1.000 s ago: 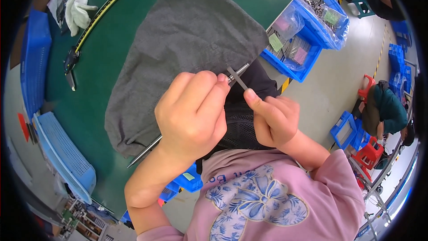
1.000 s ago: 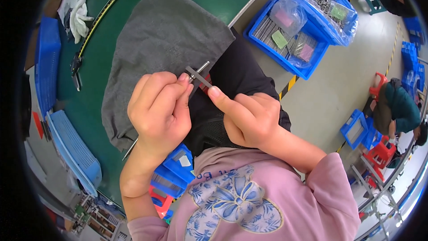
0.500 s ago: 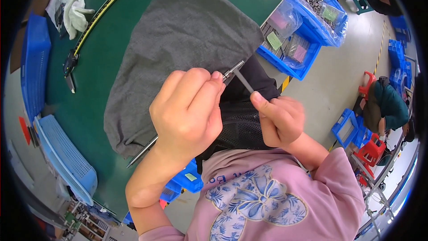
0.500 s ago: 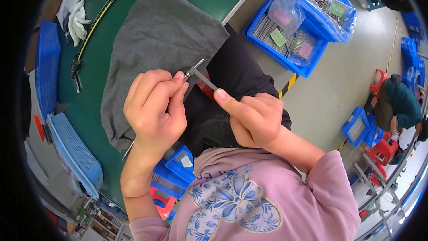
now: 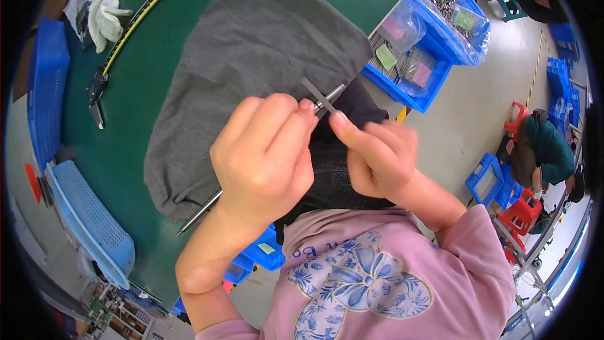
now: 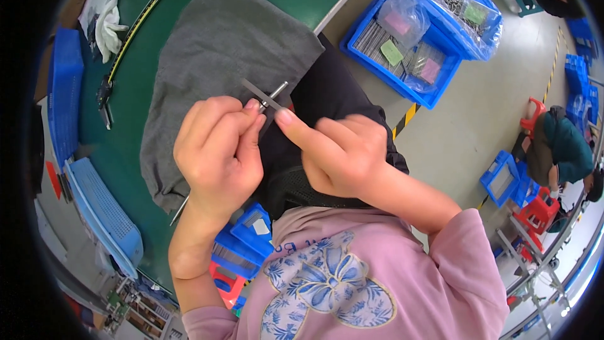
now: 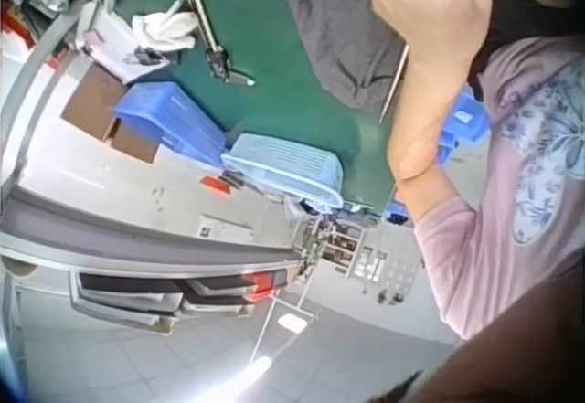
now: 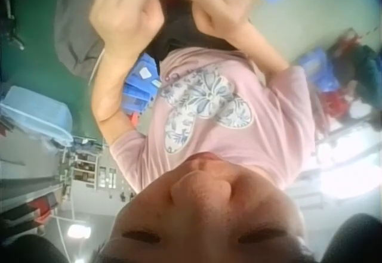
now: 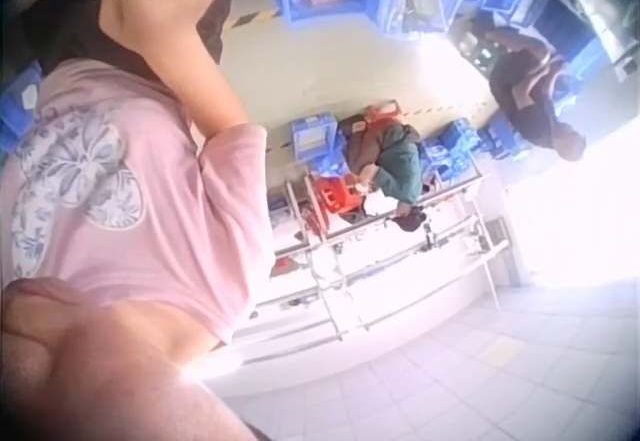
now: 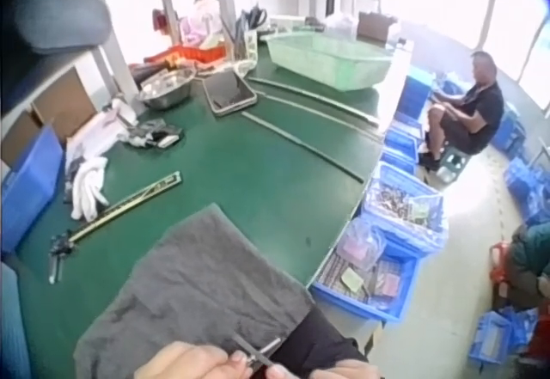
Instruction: Filing a small metal part attached to a rod at a workbench.
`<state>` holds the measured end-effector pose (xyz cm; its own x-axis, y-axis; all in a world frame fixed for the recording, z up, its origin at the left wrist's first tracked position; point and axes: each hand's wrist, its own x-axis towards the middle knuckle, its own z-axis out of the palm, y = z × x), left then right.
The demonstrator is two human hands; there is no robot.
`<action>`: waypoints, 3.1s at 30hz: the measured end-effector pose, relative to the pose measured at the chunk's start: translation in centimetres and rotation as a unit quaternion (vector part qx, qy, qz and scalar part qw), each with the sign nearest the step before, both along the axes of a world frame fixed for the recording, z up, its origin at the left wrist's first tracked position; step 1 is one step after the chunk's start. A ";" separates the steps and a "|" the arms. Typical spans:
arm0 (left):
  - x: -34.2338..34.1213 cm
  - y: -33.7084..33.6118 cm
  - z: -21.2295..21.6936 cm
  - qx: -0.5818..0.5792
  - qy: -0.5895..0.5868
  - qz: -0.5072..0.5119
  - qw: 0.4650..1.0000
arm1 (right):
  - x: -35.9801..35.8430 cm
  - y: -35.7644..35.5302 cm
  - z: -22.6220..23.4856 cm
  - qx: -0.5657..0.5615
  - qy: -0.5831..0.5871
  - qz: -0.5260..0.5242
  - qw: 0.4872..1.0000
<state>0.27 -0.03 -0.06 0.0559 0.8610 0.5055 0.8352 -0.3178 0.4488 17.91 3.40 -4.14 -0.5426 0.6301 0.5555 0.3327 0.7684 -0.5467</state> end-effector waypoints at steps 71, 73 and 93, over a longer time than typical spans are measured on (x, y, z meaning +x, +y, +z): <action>-0.2 0.2 -0.1 0.001 0.024 -0.008 1.000 | -2.1 0.6 -4.0 0.053 0.126 -0.004 0.991; -0.3 0.2 0.2 -0.004 0.022 -0.014 1.000 | -3.0 1.0 -3.7 0.065 0.151 -0.002 0.986; -0.3 0.1 0.1 -0.004 0.003 -0.004 1.000 | -1.0 0.1 -6.1 0.051 0.137 0.043 0.988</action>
<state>0.00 0.09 0.08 0.0662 0.8645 0.4983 0.8351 -0.3213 0.4465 16.86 3.49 -10.21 -0.4121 0.5215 0.7472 0.1146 0.8432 -0.5253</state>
